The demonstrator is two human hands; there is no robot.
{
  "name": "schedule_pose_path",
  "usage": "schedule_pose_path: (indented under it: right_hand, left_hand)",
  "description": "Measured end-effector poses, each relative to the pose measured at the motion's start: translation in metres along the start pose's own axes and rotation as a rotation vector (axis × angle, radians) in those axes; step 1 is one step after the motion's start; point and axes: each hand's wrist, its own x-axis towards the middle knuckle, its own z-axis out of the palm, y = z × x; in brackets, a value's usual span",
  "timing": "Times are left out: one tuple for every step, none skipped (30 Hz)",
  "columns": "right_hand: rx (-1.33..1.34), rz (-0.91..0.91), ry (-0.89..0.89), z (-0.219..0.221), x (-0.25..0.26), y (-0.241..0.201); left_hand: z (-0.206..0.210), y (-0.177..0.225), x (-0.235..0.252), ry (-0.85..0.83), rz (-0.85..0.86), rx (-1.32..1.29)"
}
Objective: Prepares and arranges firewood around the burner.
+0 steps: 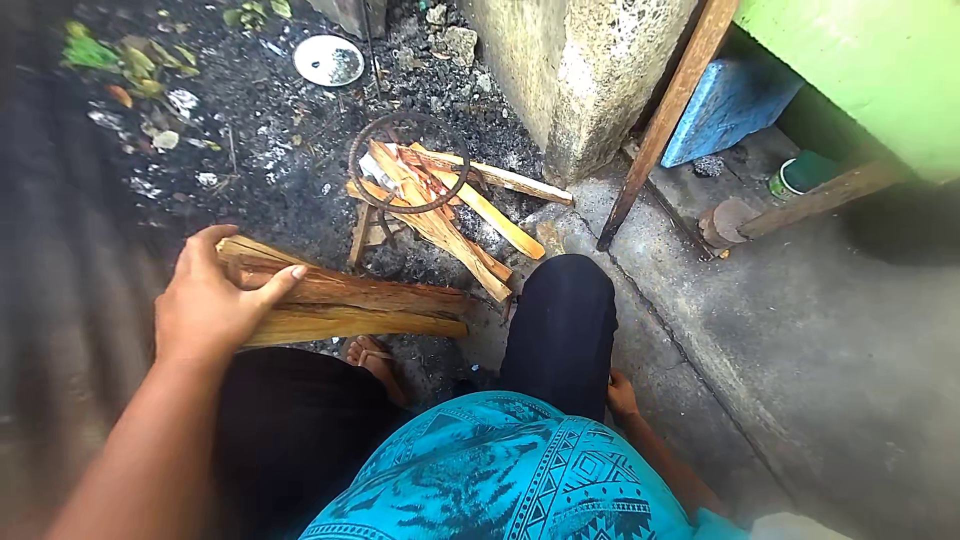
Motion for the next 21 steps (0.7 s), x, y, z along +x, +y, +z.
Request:
schedule_pose_path:
  right_hand:
    - [-0.018,-0.027,-0.005,-0.002,0.005,-0.006]
    - [-0.041,-0.051,-0.006,-0.004,0.008,-0.013]
    - [-0.07,-0.07,-0.008,-0.007,0.011,-0.02]
    - [-0.096,-0.081,-0.014,-0.011,0.014,-0.027]
    - [-0.121,-0.09,-0.017,-0.015,0.016,-0.032]
    - [-0.138,-0.099,-0.013,-0.018,0.019,-0.037]
    - [-0.144,-0.111,-0.007,-0.022,0.022,-0.041]
    - [-0.137,-0.127,0.007,-0.026,0.024,-0.046]
    - [-0.136,-0.148,0.027,-0.03,0.025,-0.053]
    - [-0.136,-0.17,0.048,-0.034,0.026,-0.06]
    - [-0.142,-0.186,0.07,-0.04,0.027,-0.071]
    - [-0.156,-0.201,0.095,-0.045,0.026,-0.082]
    - [-0.159,-0.219,0.123,-0.051,0.026,-0.093]
    - [-0.144,-0.245,0.151,-0.056,0.027,-0.106]
    - [-0.122,-0.282,0.181,-0.061,0.028,-0.119]
    - [-0.098,-0.331,0.214,-0.066,0.028,-0.133]
    - [-0.079,-0.386,0.249,-0.071,0.028,-0.148]
    - [-0.069,-0.438,0.278,-0.076,0.026,-0.165]
    - [-0.065,-0.493,0.304,-0.081,0.023,-0.183]
    - [-0.068,-0.555,0.328,-0.086,0.019,-0.203]
    - [-0.083,-0.617,0.345,-0.092,0.015,-0.225]
  left_hand:
    - [-0.003,0.007,-0.006,-0.008,0.009,0.001]
    - [-0.006,0.012,-0.012,-0.014,0.032,0.011]
    - [-0.007,0.015,-0.018,-0.016,0.062,0.015]
    - [-0.006,0.016,-0.024,-0.014,0.103,0.019]
    - [-0.005,0.017,-0.03,-0.008,0.144,0.022]
    - [-0.004,0.019,-0.036,0.002,0.185,0.021]
    - [-0.002,0.021,-0.043,0.006,0.216,0.018]
    - [0.0,0.027,-0.05,0.002,0.235,0.009]
    - [0.002,0.034,-0.058,0.006,0.262,0.008]
    - [0.003,0.043,-0.066,0.008,0.295,0.016]
    - [0.005,0.053,-0.074,0.007,0.329,0.038]
    - [0.007,0.062,-0.082,0.01,0.371,0.059]
    - [0.011,0.07,-0.09,0.024,0.425,0.077]
    - [0.016,0.077,-0.098,0.049,0.491,0.091]
    - [0.02,0.083,-0.106,0.072,0.554,0.1]
    - [0.024,0.089,-0.115,0.084,0.615,0.095]
    - [0.027,0.095,-0.123,0.077,0.668,0.089]
    - [0.03,0.101,-0.132,0.063,0.72,0.078]
    - [0.032,0.104,-0.14,0.047,0.771,0.069]
    - [0.035,0.107,-0.148,0.031,0.82,0.065]
    - [0.038,0.11,-0.153,0.019,0.866,0.067]
